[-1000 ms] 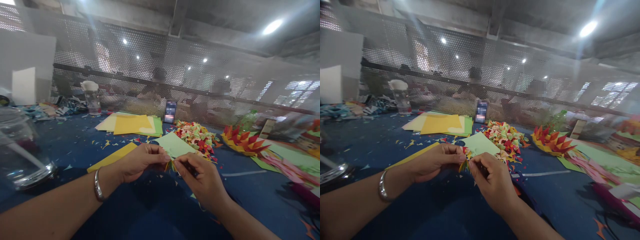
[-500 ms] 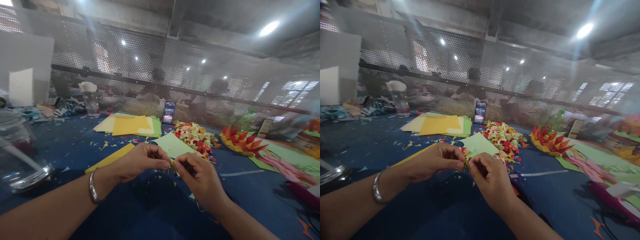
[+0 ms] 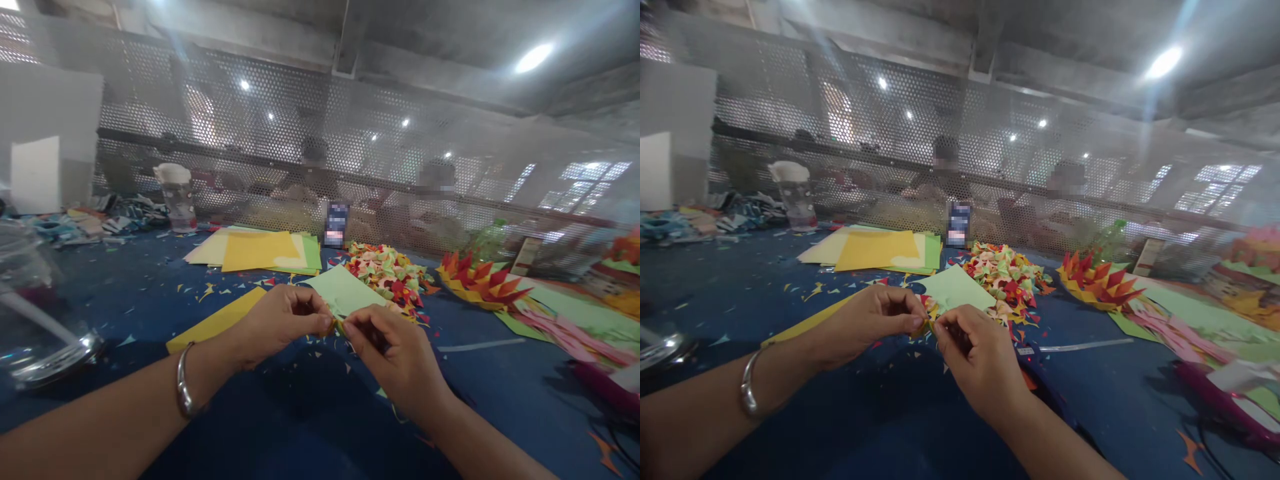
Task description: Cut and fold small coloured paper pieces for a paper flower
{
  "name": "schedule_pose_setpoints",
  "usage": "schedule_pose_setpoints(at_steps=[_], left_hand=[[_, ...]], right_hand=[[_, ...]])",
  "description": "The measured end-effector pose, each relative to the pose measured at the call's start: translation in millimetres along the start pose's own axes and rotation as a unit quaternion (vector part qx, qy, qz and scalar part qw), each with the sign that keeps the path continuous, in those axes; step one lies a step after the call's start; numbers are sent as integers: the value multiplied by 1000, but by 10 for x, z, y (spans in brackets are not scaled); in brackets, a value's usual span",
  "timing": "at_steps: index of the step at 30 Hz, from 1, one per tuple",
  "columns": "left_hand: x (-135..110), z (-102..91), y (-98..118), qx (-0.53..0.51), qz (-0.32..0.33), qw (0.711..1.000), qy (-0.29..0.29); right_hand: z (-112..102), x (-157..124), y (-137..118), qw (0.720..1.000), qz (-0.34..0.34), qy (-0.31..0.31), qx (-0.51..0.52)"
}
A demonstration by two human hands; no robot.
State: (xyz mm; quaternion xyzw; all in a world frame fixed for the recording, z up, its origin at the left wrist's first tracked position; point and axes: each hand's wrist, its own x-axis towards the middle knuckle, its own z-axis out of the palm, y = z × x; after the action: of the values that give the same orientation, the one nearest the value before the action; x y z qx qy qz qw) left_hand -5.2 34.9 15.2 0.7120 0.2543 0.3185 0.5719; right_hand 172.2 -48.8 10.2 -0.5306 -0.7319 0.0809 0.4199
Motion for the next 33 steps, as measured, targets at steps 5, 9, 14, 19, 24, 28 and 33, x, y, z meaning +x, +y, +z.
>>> schedule_pose_setpoints(at_steps=[5, 9, 14, 19, 24, 28, 33], left_hand=[[-25, 42, 26, 92, 36, 995, 11], [-61, 61, 53, 207, 75, 975, 27], [-70, 54, 38, 265, 80, 961, 27], [-60, 54, 14, 254, 82, 964, 13], [-59, 62, -1, 245, 78, 966, 14], [-56, 58, 0, 231, 69, 970, 21], [-23, 14, -6, 196, 54, 978, 42]], right_hand=[[-2, 6, 8, 1000, -4, -5, -1], [2, 15, 17, 1000, -8, -1, -11], [18, 13, 22, 1000, -4, -3, -24], [18, 13, 18, 1000, 5, -5, -25], [23, 22, 32, 1000, 4, 0, -24], [19, 24, 45, 1000, 11, 3, -29], [-86, 58, 30, 998, 31, -2, -60]])
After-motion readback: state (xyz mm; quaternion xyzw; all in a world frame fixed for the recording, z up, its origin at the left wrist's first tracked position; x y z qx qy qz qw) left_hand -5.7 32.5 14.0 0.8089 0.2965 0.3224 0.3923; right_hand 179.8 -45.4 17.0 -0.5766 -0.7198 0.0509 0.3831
